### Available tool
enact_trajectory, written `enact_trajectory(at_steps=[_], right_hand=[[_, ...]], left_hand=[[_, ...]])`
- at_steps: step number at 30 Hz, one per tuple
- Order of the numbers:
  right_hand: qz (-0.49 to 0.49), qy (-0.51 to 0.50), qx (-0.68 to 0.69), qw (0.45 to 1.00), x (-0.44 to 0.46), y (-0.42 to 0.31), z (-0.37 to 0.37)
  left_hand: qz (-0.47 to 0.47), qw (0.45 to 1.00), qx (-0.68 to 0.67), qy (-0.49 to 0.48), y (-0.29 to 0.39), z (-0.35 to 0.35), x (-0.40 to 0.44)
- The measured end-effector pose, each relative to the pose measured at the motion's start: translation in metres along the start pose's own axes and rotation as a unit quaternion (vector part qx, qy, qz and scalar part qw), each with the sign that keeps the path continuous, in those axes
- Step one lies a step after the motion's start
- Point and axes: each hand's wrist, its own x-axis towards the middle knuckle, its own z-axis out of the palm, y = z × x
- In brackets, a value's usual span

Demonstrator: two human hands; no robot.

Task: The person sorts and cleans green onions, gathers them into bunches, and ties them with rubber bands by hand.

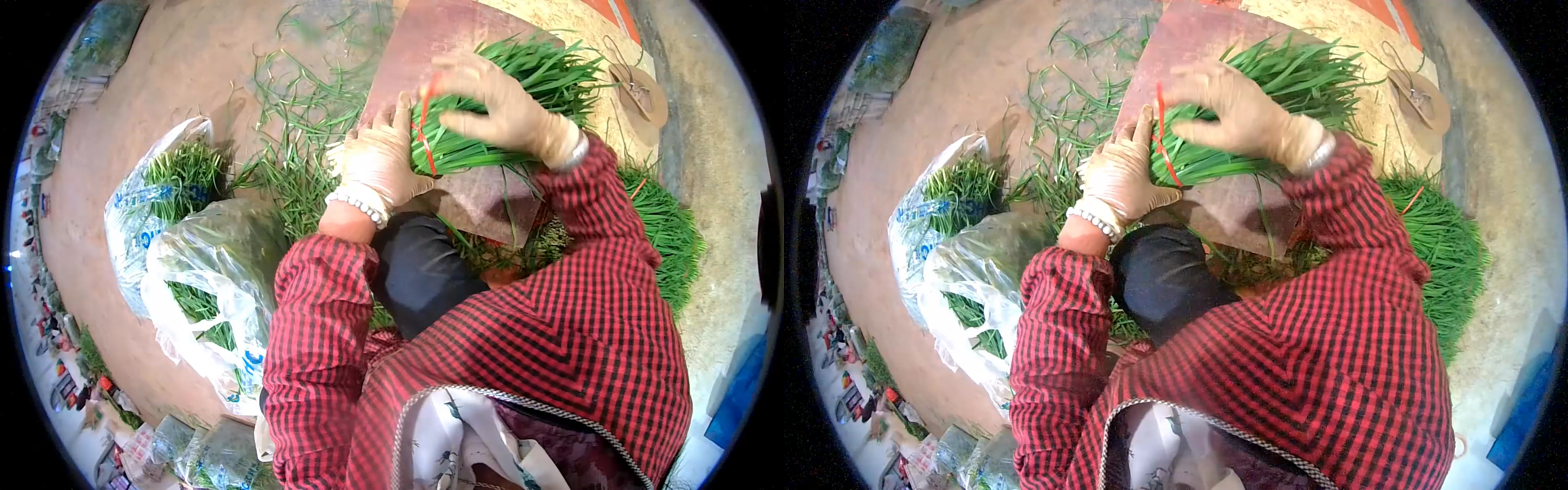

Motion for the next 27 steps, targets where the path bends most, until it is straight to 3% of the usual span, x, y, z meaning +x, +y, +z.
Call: enact_trajectory(at_steps=[1,4,6,10,12,14,15,17,18,20,21,23,24,25,26,27], right_hand=[[-0.025,-0.022,-0.101,0.994,-0.008,-0.005,0.0],[-0.026,-0.02,-0.145,0.989,-0.018,-0.019,-0.001],[0.01,-0.026,-0.22,0.975,-0.02,-0.032,-0.001],[0.073,-0.075,-0.18,0.978,-0.05,-0.058,-0.001],[0.198,-0.1,-0.133,0.966,-0.085,-0.063,0.001],[0.286,-0.25,0.021,0.925,-0.137,-0.054,-0.001],[0.355,-0.432,0.106,0.822,-0.124,-0.065,-0.011],[0.386,-0.367,0.256,0.807,-0.141,-0.071,0.003],[0.38,-0.372,0.254,0.808,-0.139,-0.068,0.013],[0.419,-0.072,0.416,0.804,-0.12,-0.065,0.034],[0.412,-0.084,0.417,0.806,-0.107,-0.064,0.04],[0.325,0.02,0.324,0.888,-0.078,-0.067,0.051],[0.364,0.021,0.379,0.851,-0.065,-0.074,0.047],[0.403,0.028,0.429,0.808,-0.051,-0.082,0.042],[0.289,0.109,0.398,0.864,-0.048,-0.08,0.044],[0.256,0.132,0.379,0.88,-0.045,-0.079,0.044]], left_hand=[[0.001,1.0,-0.003,0.001,0.001,-0.005,0.003],[-0.069,0.986,-0.017,-0.15,0.007,-0.023,0.013],[-0.068,0.987,-0.025,-0.142,0.006,-0.022,0.01],[-0.06,0.994,-0.019,-0.091,0.005,-0.017,0.006],[-0.065,0.993,-0.03,-0.097,0.0,-0.015,0.007],[-0.071,0.991,-0.04,-0.103,-0.003,-0.013,0.008],[-0.067,0.99,-0.068,-0.103,-0.006,-0.014,0.01],[-0.067,0.988,-0.096,-0.099,-0.012,-0.017,0.011],[-0.076,0.977,-0.173,-0.095,-0.017,-0.017,0.01],[-0.105,0.94,-0.315,-0.081,-0.022,-0.015,0.004],[-0.115,0.939,-0.316,-0.073,-0.02,-0.016,0.001],[-0.037,0.889,-0.452,0.061,-0.011,-0.023,-0.008],[-0.047,0.887,-0.453,0.072,-0.005,-0.034,-0.011],[-0.013,0.818,-0.568,0.089,0.002,-0.049,-0.016],[0.028,0.734,-0.67,0.108,0.007,-0.056,-0.017],[0.025,0.731,-0.671,0.12,0.009,-0.053,-0.015]])
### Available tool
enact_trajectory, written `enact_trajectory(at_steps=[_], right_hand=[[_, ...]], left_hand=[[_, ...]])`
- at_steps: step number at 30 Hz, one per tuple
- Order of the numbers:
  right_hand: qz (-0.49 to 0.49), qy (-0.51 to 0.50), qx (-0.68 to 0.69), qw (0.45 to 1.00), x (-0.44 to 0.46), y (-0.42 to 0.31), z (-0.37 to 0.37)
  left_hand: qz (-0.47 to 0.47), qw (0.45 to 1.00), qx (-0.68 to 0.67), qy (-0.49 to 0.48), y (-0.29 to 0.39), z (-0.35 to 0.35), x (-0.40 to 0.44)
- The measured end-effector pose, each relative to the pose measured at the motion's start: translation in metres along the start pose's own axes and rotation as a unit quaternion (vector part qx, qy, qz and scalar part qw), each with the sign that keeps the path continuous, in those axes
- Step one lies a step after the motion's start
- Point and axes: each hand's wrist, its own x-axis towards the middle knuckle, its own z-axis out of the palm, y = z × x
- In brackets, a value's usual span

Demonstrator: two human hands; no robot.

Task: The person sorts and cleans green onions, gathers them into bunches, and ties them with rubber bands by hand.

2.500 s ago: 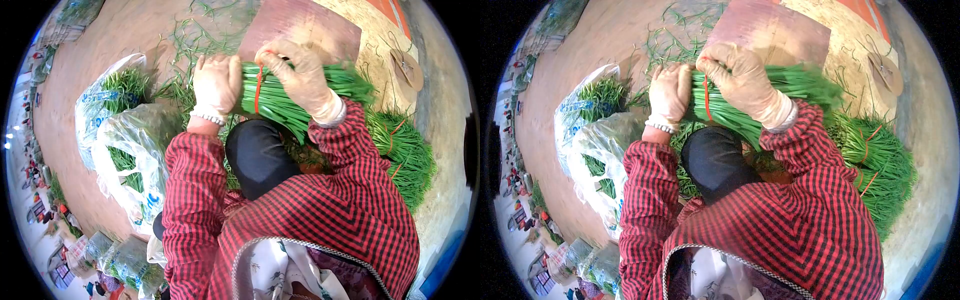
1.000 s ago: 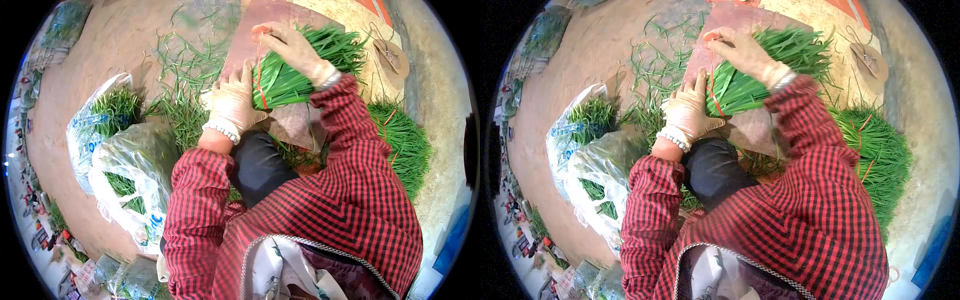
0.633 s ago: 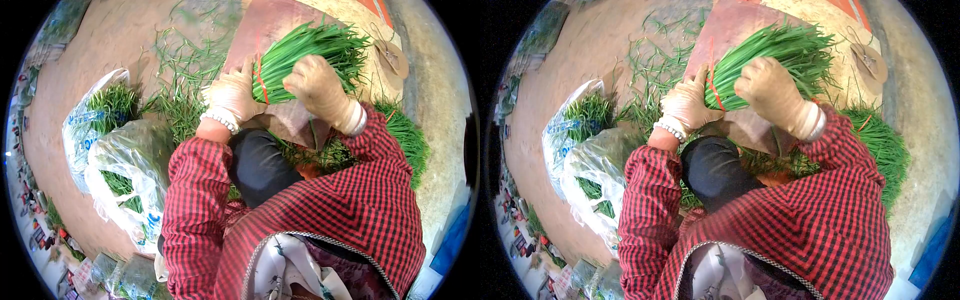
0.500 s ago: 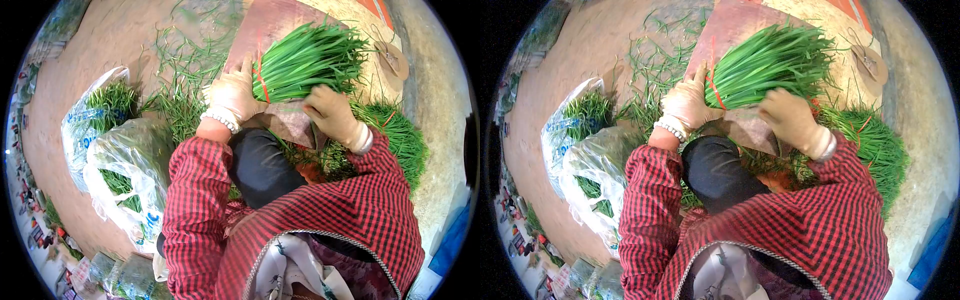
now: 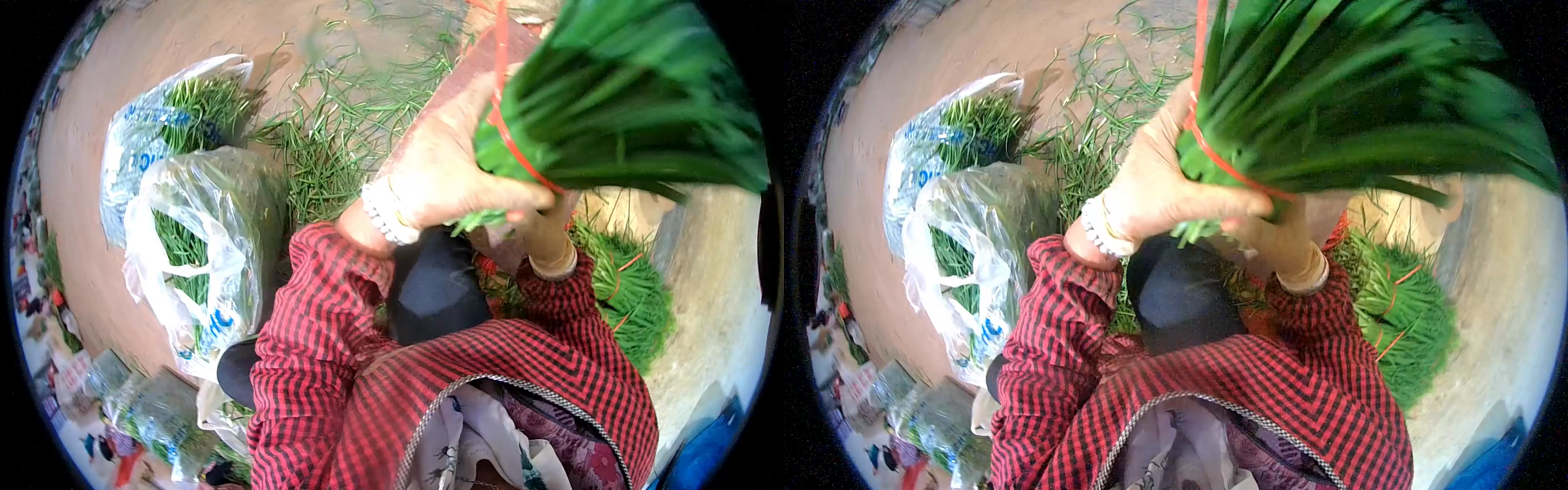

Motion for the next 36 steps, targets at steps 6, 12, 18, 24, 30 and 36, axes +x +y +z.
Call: enact_trajectory(at_steps=[6,12,18,24,30,36], right_hand=[[-0.067,-0.104,-0.333,0.935,0.001,0.04,-0.011],[-0.174,-0.172,-0.537,0.808,0.001,0.055,-0.013],[0.025,-0.136,-0.135,0.981,-0.013,0.016,0.031],[0.142,0.048,0.089,0.985,0.028,-0.015,0.034],[0.21,-0.065,0.149,0.964,0.025,0.011,0.023],[0.234,-0.075,0.178,0.953,-0.027,0.025,0.009]], left_hand=[[0.096,0.947,0.298,-0.077,-0.05,-0.026,-0.003],[0.1,0.926,0.363,-0.013,-0.011,-0.024,-0.007],[0.118,0.769,0.627,0.05,-0.026,-0.026,-0.01],[-0.02,0.644,0.765,0.006,-0.055,-0.015,-0.015],[-0.077,0.598,0.792,-0.096,-0.024,-0.005,-0.017],[-0.041,0.644,0.75,-0.146,-0.036,0.001,-0.006]])
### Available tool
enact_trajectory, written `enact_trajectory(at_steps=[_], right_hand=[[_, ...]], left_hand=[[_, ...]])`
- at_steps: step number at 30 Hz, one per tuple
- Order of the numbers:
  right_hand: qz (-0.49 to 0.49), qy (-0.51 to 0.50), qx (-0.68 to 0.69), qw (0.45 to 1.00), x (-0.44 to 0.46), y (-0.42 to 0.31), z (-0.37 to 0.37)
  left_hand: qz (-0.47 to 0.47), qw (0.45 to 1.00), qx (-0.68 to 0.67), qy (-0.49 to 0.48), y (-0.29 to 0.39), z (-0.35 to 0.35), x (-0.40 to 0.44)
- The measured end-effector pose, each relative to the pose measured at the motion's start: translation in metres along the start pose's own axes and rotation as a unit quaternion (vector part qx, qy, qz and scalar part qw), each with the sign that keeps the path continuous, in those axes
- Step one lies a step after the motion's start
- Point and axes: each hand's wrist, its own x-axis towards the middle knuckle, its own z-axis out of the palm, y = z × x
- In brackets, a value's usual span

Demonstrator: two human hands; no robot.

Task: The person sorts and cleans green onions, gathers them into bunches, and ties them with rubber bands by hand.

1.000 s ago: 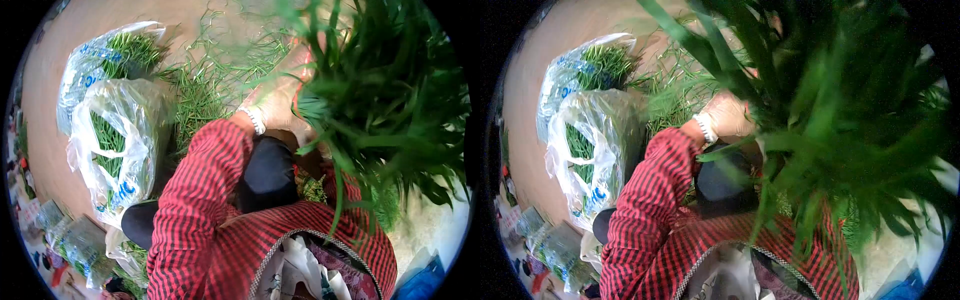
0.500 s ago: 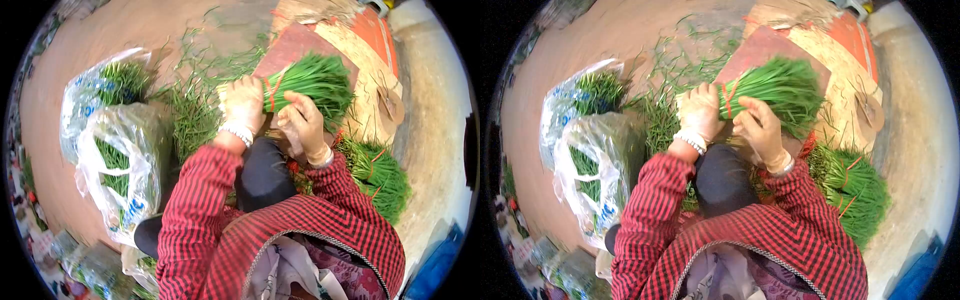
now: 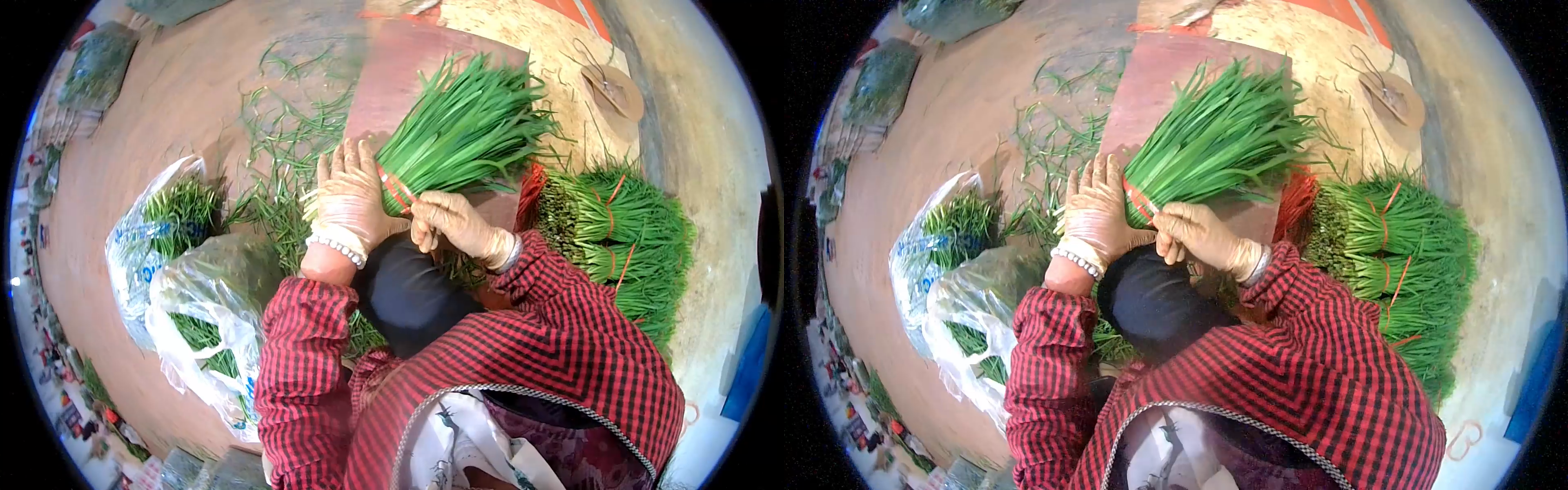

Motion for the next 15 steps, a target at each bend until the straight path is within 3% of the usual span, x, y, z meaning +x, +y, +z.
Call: enact_trajectory(at_steps=[1,2,4,6,7,8,9,11,12,13,14,15], right_hand=[[-0.002,0.009,0.006,1.0,-0.003,0.002,0.0],[-0.004,0.018,0.012,1.0,-0.006,0.005,0.0],[-0.005,0.009,0.004,1.0,-0.003,0.001,-0.006],[-0.011,-0.013,-0.006,1.0,0.009,-0.015,0.008],[-0.143,-0.004,-0.068,0.987,0.023,-0.03,0.035],[-0.21,0.001,-0.097,0.973,0.023,-0.037,0.044],[-0.276,0.01,-0.125,0.953,0.024,-0.044,0.053],[-0.098,-0.066,-0.027,0.993,0.024,-0.053,0.053],[-0.086,-0.09,-0.033,0.992,0.017,-0.061,0.043],[-0.108,-0.011,-0.032,0.994,0.012,-0.071,0.038],[-0.128,0.069,-0.028,0.989,0.009,-0.077,0.034],[-0.14,0.125,-0.007,0.982,0.012,-0.075,0.021]], left_hand=[[0.018,0.998,-0.013,0.062,-0.001,0.005,0.002],[0.028,0.998,-0.013,0.06,0.001,0.01,0.005],[-0.072,0.988,-0.085,-0.11,0.008,0.0,0.005],[-0.052,0.997,-0.026,-0.056,0.007,0.013,0.002],[-0.028,1.0,0.004,-0.012,0.004,0.025,0.002],[-0.002,0.999,0.033,0.031,0.002,0.035,0.0],[-0.013,0.998,-0.043,0.046,-0.006,0.04,0.001],[-0.026,0.995,-0.026,0.088,-0.019,0.045,-0.003],[-0.033,0.992,-0.016,0.119,-0.021,0.046,-0.009],[-0.022,0.997,0.017,0.072,-0.017,0.029,-0.014],[-0.088,0.995,-0.013,0.037,-0.007,0.012,-0.017],[-0.09,0.995,0.004,0.035,-0.005,0.004,-0.019]])
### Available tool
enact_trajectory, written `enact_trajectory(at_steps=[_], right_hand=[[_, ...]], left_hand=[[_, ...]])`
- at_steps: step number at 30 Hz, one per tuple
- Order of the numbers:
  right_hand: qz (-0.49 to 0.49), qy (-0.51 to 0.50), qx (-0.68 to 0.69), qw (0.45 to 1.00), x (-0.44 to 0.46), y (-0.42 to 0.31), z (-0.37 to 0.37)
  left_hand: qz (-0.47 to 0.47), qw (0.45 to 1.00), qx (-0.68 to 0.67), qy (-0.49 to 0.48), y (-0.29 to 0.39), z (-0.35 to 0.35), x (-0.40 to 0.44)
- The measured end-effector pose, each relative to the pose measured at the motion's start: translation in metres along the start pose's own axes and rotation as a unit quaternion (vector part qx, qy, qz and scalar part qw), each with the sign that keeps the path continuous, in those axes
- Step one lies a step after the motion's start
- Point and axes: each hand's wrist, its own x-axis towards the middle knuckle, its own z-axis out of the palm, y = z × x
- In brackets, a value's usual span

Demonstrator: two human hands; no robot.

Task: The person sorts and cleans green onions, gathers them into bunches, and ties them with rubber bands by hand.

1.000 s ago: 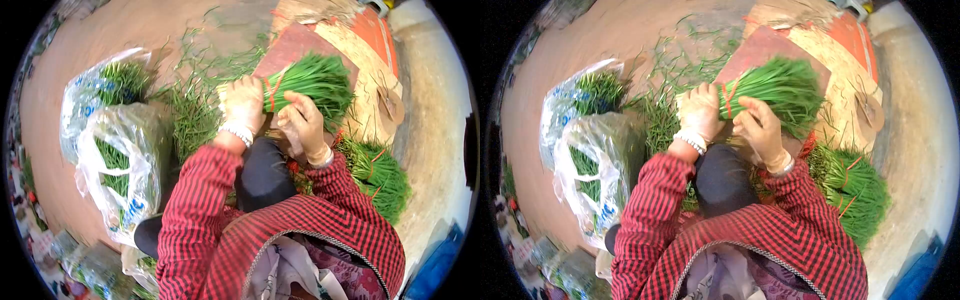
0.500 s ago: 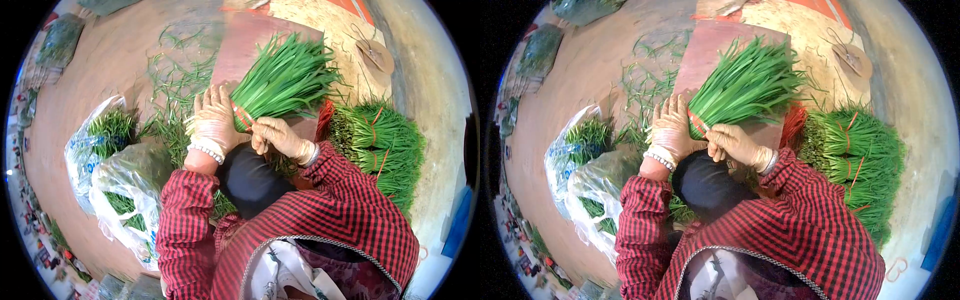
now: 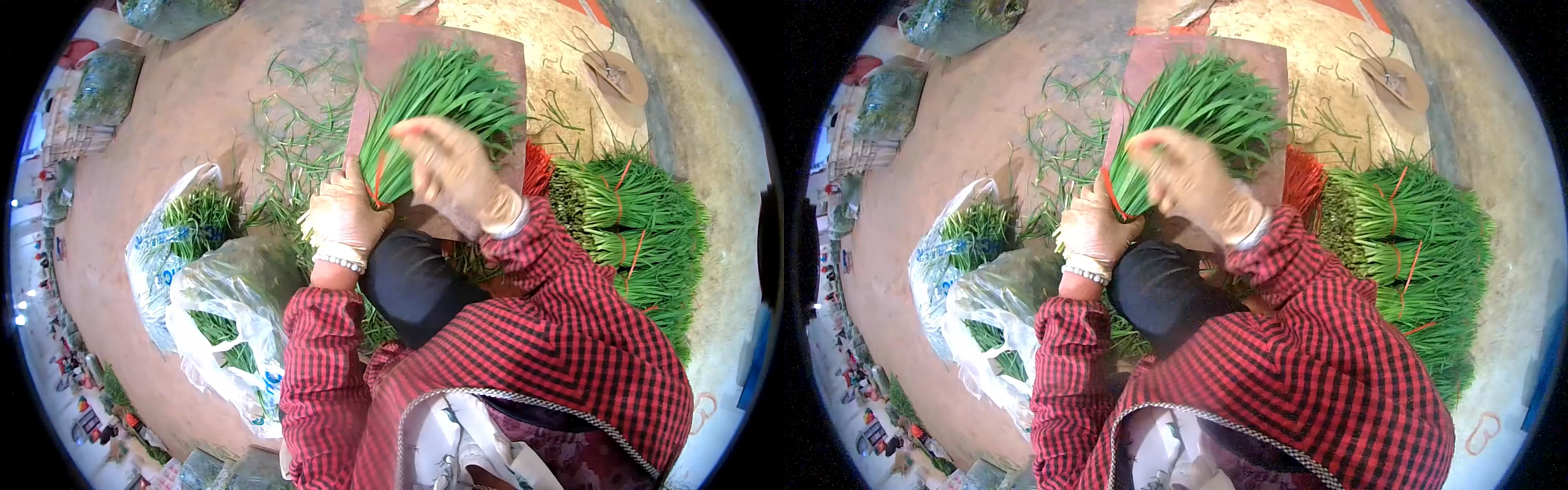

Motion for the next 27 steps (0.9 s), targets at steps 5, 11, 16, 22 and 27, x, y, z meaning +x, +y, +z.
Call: enact_trajectory(at_steps=[5,11,16,22,27], right_hand=[[0.079,0.053,0.034,0.995,0.008,0.018,-0.011],[0.063,0.017,-0.003,0.998,-0.016,0.001,-0.002],[-0.12,-0.05,-0.027,0.991,-0.066,-0.058,-0.01],[-0.416,-0.079,-0.5,0.755,-0.08,-0.073,-0.091],[-0.243,-0.311,-0.355,0.848,-0.118,-0.002,-0.115]], left_hand=[[0.005,0.998,0.062,0.015,0.009,-0.028,-0.011],[0.0,0.995,0.103,0.008,0.024,-0.061,-0.025],[0.036,0.995,0.087,0.015,0.037,-0.075,-0.04],[0.221,0.95,0.209,0.065,0.092,-0.106,-0.078],[0.368,0.904,0.196,0.093,0.157,-0.128,-0.116]])
